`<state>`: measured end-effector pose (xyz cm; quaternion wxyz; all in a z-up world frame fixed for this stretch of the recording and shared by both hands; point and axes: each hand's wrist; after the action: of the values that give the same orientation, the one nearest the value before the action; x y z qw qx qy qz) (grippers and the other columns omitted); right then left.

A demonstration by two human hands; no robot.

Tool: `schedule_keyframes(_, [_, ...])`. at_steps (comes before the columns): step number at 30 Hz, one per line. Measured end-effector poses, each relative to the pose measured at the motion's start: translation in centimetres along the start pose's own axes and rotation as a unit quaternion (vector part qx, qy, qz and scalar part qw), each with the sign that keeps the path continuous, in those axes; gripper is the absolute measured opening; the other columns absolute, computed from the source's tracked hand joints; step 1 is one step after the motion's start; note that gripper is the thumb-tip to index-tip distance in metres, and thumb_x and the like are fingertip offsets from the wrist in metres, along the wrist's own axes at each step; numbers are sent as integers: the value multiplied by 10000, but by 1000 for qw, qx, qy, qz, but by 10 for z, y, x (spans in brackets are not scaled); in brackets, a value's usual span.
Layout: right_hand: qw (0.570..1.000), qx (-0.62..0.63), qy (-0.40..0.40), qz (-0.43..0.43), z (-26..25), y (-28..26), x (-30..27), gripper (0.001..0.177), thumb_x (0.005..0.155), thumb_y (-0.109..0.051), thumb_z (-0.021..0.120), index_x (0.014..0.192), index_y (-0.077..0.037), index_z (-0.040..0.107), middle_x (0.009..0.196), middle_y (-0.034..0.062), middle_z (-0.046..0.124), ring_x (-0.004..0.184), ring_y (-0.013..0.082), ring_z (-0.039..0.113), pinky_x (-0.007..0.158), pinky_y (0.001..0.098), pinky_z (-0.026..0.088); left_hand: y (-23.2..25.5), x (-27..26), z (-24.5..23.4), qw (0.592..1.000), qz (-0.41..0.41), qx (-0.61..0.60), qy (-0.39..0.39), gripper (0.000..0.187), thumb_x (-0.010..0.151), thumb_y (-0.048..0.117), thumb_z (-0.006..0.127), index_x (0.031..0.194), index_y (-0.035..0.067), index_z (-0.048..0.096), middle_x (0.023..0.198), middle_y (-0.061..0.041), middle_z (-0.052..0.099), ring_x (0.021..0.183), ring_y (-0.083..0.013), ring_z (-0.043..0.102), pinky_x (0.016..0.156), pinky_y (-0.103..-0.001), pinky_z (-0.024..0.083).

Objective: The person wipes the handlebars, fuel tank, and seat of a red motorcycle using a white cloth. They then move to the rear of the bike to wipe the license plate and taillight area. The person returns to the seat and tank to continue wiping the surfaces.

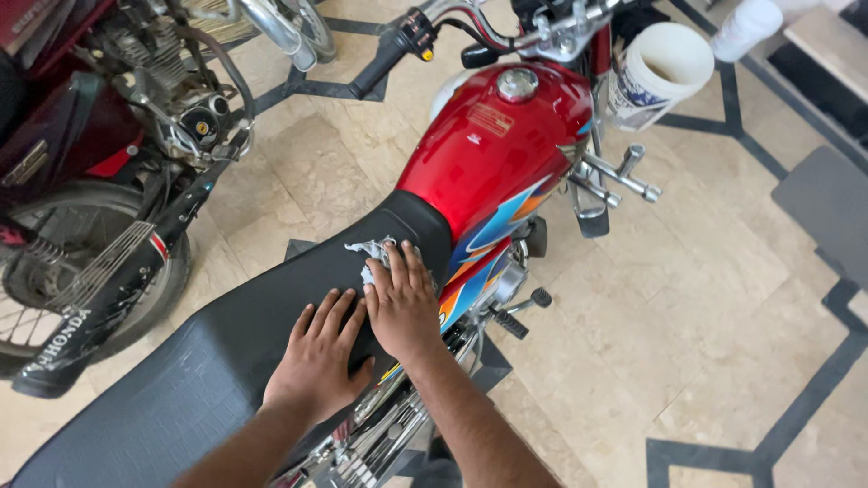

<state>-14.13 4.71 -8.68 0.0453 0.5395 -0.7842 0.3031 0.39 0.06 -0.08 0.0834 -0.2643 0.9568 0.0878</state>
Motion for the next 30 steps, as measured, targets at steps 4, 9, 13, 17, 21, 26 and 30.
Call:
schedule_keyframes(4, [1000, 7, -31, 5, 3, 3, 1, 425, 996, -302, 573, 1378, -116, 589, 1553, 170, 446, 1482, 415, 339, 1190, 555, 297, -1, 0, 1, 1000, -3, 4, -13, 881, 820, 480, 633, 1550, 105, 312, 1649, -143, 283, 1543, -330, 198, 1196, -503, 155])
schedule_keyframes(9, [998, 20, -56, -15, 0, 7, -1, 456, 970, -327, 586, 1372, -113, 582, 1546, 192, 430, 1481, 433, 327, 1181, 572, 287, -3, 6, 2, 1000, 4, -8, -2, 896, 821, 477, 632, 1559, 91, 303, 1637, -166, 284, 1539, -349, 193, 1187, -516, 157])
schedule_keyframes(13, [995, 5, -91, -32, -5, 15, 9, 502, 984, -338, 589, 1426, -104, 553, 1557, 207, 414, 1474, 441, 312, 1152, 585, 277, -1, -1, 0, 1000, 5, -18, -19, 871, 845, 465, 615, 1572, 107, 295, 1637, -154, 285, 1541, -344, 188, 1189, -522, 146])
schedule_keyframes(17, [992, 28, -112, -51, -17, 16, 4, 527, 984, -347, 598, 1448, -104, 539, 1581, 200, 403, 1493, 434, 297, 1194, 555, 267, 0, 4, -4, 999, -12, -19, -30, 883, 833, 475, 618, 1565, 111, 285, 1648, -156, 262, 1544, -335, 173, 1196, -501, 139])
schedule_keyframes(21, [990, 27, -122, -64, -20, 20, 9, 564, 967, -364, 612, 1454, -93, 526, 1589, 195, 387, 1504, 419, 277, 1210, 541, 250, 1, 1, -8, 999, -15, -28, -33, 876, 827, 452, 630, 1566, 130, 286, 1647, -147, 254, 1542, -327, 162, 1192, -493, 126])
schedule_keyframes(26, [988, 41, -139, -58, -20, 20, 7, 557, 976, -360, 613, 1466, -110, 527, 1591, 155, 403, 1508, 407, 276, 1195, 539, 238, -1, 4, -12, 996, -33, -64, -59, 848, 844, 420, 628, 1576, 158, 290, 1650, -115, 264, 1557, -294, 153, 1217, -467, 105])
schedule_keyframes(30, [959, -17, -208, -194, -25, 50, 33, 529, 998, -349, 595, 1474, -133, 518, 1579, 127, 464, 1475, 334, 376, 1224, 545, 243, -2, 6, -12, 996, -40, -65, -46, 825, 850, 398, 614, 1574, 161, 299, 1651, -103, 273, 1556, -283, 155, 1215, -460, 106])
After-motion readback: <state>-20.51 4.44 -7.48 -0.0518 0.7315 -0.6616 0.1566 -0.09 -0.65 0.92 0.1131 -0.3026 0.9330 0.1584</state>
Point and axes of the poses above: each hand's wrist, its own x-axis towards the middle knuckle, its own z-axis out of the palm, y = z × x
